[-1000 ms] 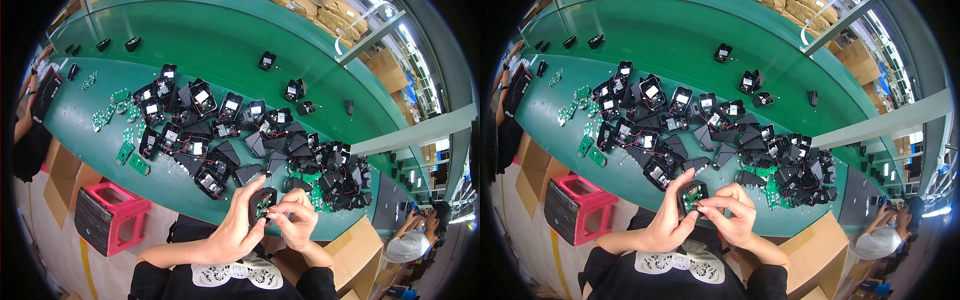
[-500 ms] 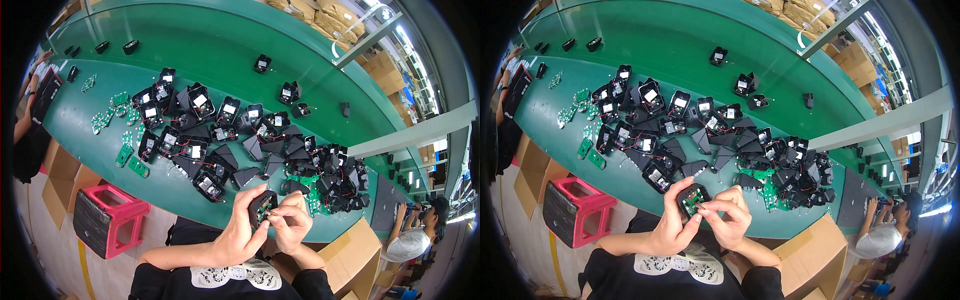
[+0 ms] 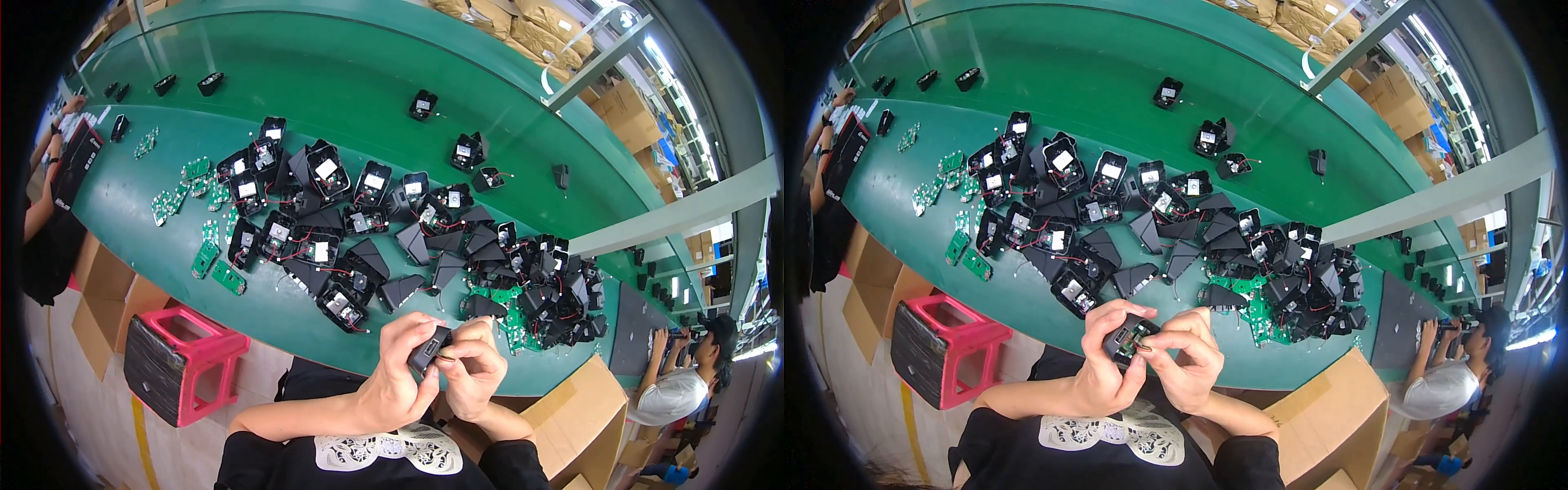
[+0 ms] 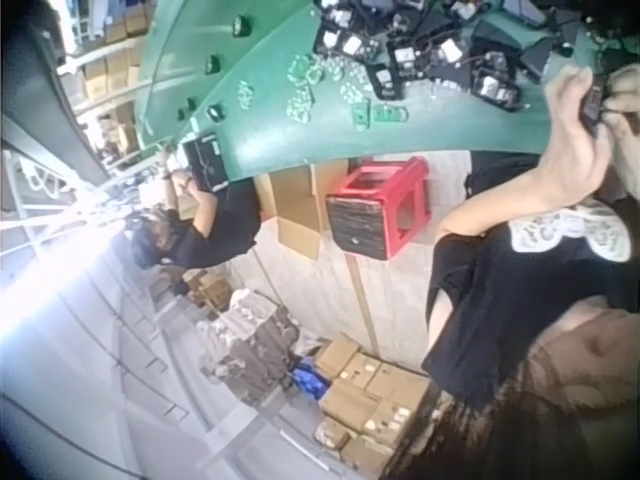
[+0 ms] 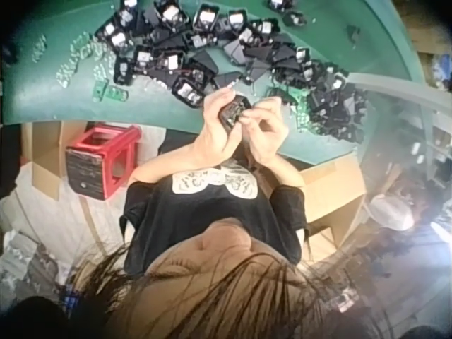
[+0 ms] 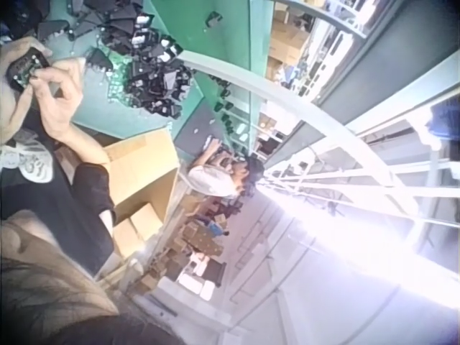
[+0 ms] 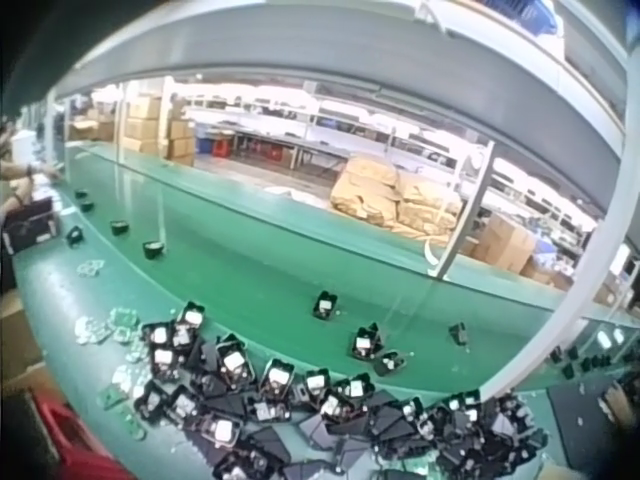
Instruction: The person assembles circuit boards into small black plastic housings by hand on a factory production line.
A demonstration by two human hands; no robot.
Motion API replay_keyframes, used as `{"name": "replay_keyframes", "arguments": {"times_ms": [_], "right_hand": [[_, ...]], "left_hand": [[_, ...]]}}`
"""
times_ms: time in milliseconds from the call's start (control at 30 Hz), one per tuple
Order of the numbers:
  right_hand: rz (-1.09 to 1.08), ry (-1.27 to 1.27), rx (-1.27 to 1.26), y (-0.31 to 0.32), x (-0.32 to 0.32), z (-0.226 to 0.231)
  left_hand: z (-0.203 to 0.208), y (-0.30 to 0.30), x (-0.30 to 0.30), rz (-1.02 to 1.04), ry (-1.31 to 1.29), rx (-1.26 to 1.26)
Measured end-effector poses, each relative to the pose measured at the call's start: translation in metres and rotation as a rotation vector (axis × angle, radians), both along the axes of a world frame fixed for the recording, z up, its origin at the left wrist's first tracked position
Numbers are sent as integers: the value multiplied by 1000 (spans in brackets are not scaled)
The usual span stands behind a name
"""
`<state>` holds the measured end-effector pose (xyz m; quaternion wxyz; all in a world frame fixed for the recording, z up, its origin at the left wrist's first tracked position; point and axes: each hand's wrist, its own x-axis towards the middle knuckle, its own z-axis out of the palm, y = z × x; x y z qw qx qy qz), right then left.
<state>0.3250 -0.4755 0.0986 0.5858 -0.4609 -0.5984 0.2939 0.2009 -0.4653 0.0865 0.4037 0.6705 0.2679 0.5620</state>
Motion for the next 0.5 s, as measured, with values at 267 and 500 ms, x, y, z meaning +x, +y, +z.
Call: {"name": "replay_keyframes", "arguments": {"times_ms": [267, 500], "right_hand": [[34, 85, -38, -1, 0, -4], [22, 121, -35, 1, -2, -2]], "left_hand": [[5, 0, 3, 2, -106, -49], [4, 0, 3, 10, -98, -109]]}}
